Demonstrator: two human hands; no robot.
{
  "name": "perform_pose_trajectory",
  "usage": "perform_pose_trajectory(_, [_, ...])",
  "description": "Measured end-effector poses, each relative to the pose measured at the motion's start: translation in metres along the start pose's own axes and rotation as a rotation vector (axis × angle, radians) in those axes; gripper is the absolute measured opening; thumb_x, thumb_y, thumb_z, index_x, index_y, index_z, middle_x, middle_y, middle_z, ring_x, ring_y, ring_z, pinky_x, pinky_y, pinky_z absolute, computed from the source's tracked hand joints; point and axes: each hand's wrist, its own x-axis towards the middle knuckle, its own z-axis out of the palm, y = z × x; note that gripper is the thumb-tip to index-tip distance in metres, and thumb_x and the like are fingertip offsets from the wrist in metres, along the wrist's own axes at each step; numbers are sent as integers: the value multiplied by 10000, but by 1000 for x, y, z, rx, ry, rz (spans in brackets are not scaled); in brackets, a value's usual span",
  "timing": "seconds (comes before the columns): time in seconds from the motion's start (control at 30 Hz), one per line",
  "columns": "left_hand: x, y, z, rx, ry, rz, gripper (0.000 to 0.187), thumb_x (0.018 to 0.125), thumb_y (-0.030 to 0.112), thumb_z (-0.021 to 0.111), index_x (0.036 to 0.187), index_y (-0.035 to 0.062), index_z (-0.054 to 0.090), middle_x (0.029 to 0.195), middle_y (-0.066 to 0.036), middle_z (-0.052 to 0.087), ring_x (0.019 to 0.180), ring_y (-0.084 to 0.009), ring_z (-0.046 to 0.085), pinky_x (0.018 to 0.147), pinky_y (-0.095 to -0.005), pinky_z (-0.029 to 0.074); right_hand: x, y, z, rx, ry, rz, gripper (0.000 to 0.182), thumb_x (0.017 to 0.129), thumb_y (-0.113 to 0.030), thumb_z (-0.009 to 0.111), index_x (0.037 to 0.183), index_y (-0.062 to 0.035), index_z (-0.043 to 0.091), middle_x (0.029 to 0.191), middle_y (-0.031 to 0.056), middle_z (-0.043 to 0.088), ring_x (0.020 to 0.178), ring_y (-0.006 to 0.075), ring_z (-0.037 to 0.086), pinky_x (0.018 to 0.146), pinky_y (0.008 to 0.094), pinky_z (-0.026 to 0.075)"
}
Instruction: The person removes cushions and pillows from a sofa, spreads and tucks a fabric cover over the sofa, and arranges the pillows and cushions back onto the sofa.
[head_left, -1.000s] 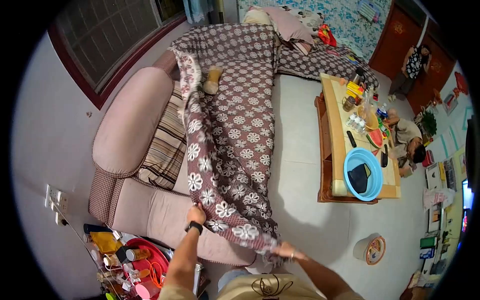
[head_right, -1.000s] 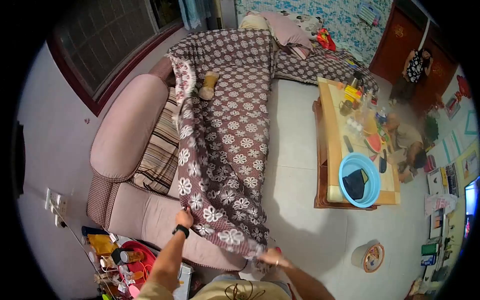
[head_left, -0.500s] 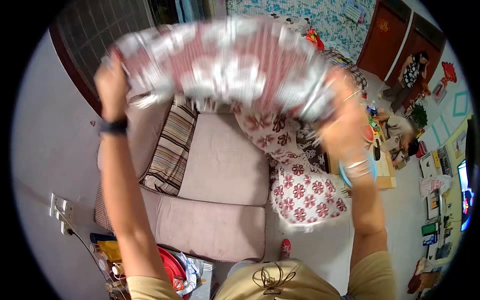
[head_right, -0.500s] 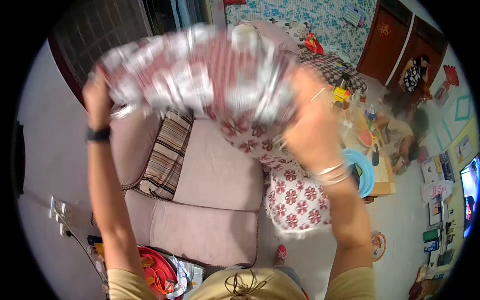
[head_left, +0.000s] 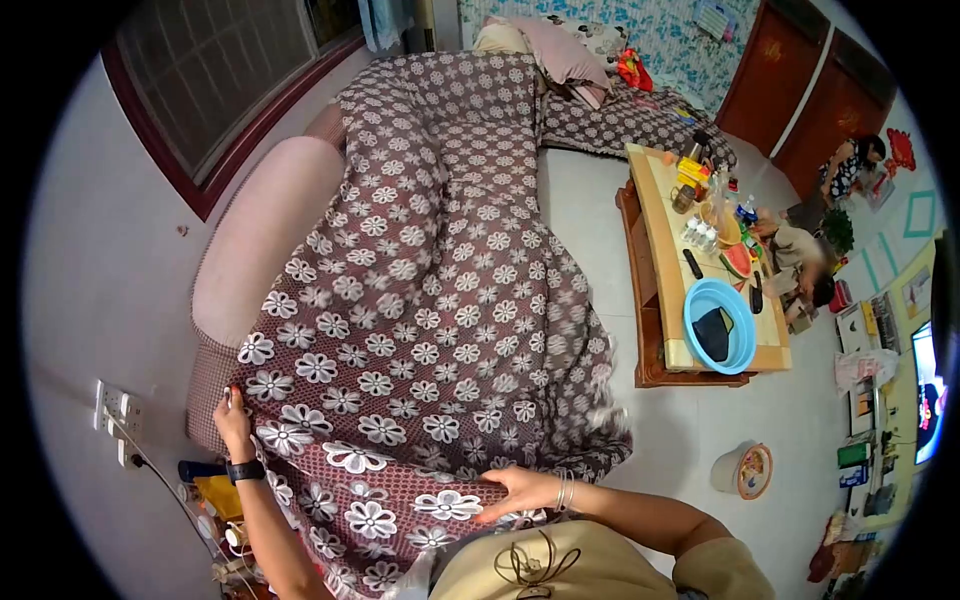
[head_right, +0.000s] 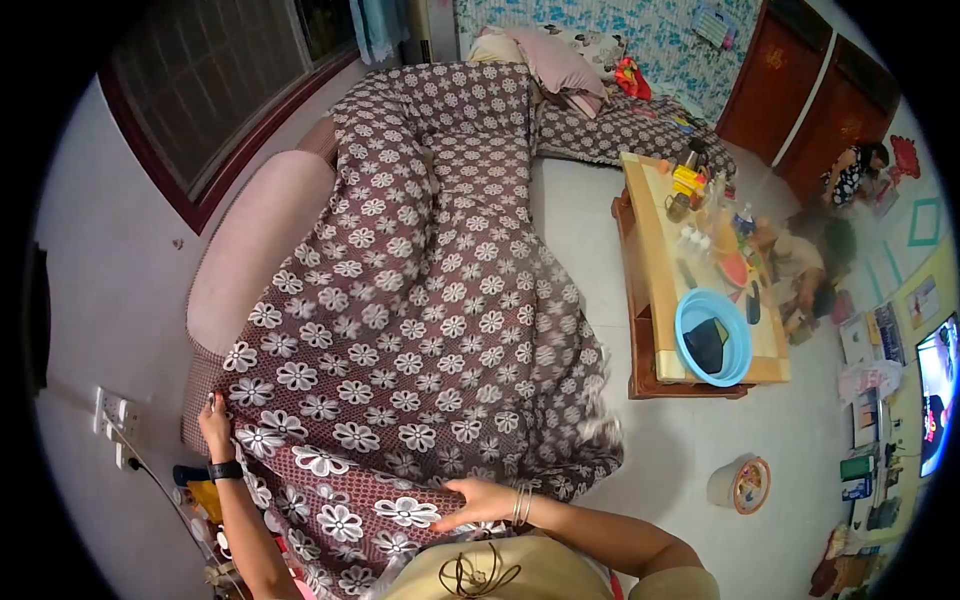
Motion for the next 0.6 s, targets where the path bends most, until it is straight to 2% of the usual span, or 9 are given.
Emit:
perform_pose_trajectory(0.1, [-21,-3,-3,-86,23,-79,264,910,260,520,770,40,559,587,69,410,492,-45,327,447,-250,247,21,61,-4,-331,-261,194,659,661,-437,735,1057,55,546,866,148,614,791,197,575,715,315,455])
perform_pose_trajectory(0.2, [-32,-4,-2,-287,-49,-203,260,924,299,494,871,57,574,619,74,444,484,-38,346,446,-229,281,33,122,9,-881,-133,131,619,650,-458,717,984,41,568,741,121,576,697,187,548,647,320,436])
perform_pose_trajectory(0.27, [-39,5,-7,-476,-177,-277,279,926,317,486,950,52,571,693,53,527,517,-49,427,465,-229,351,26,154,21,-688,275,-84,665,659,-540,688,966,39,576,751,133,565,716,221,551,659,365,428])
perform_pose_trajectory(0.3, [-45,12,-5,-568,-226,-301,365,933,356,454,1090,36,530,927,-20,605,711,-105,563,591,-259,465,29,164,19,-393,161,82,689,659,-555,685,980,45,575,834,155,576,780,236,557,692,378,429])
perform_pose_trajectory(0.33, [-43,11,-7,-519,-284,-313,388,935,363,444,1115,29,519,984,-38,596,775,-123,567,633,-270,473,32,163,13,-97,43,240,713,660,-570,681,994,50,574,917,178,587,843,251,563,726,392,429])
perform_pose_trajectory(0.43, [-22,-26,-24,-384,-420,-269,468,935,384,418,1187,-6,482,1126,-92,565,942,-166,568,741,-291,483,16,150,5,-12,123,172,805,643,-539,724,1111,78,503,1204,223,465,1087,258,463,864,393,395])
perform_pose_trajectory(0.5, [-19,-40,-24,-266,-347,-272,470,928,383,432,1170,-15,493,1081,-88,582,897,-159,577,708,-289,481,10,165,-4,-111,67,221,856,640,-510,739,1201,77,469,1341,234,364,1229,286,380,981,356,352])
perform_pose_trajectory(0.57, [-26,-23,-21,-74,-279,-362,463,918,393,448,1086,-28,539,914,-55,614,750,-137,575,616,-289,458,44,216,0,-443,-301,407,843,636,-524,734,1181,71,493,1331,235,367,1220,304,380,993,359,340])
perform_pose_trajectory(0.6, [-14,-42,-24,71,-274,-304,471,909,420,455,1006,-27,566,780,-24,597,643,-115,538,558,-285,424,41,234,7,-441,-167,348,760,645,-507,729,1117,55,530,1186,216,444,1089,297,442,910,368,379])
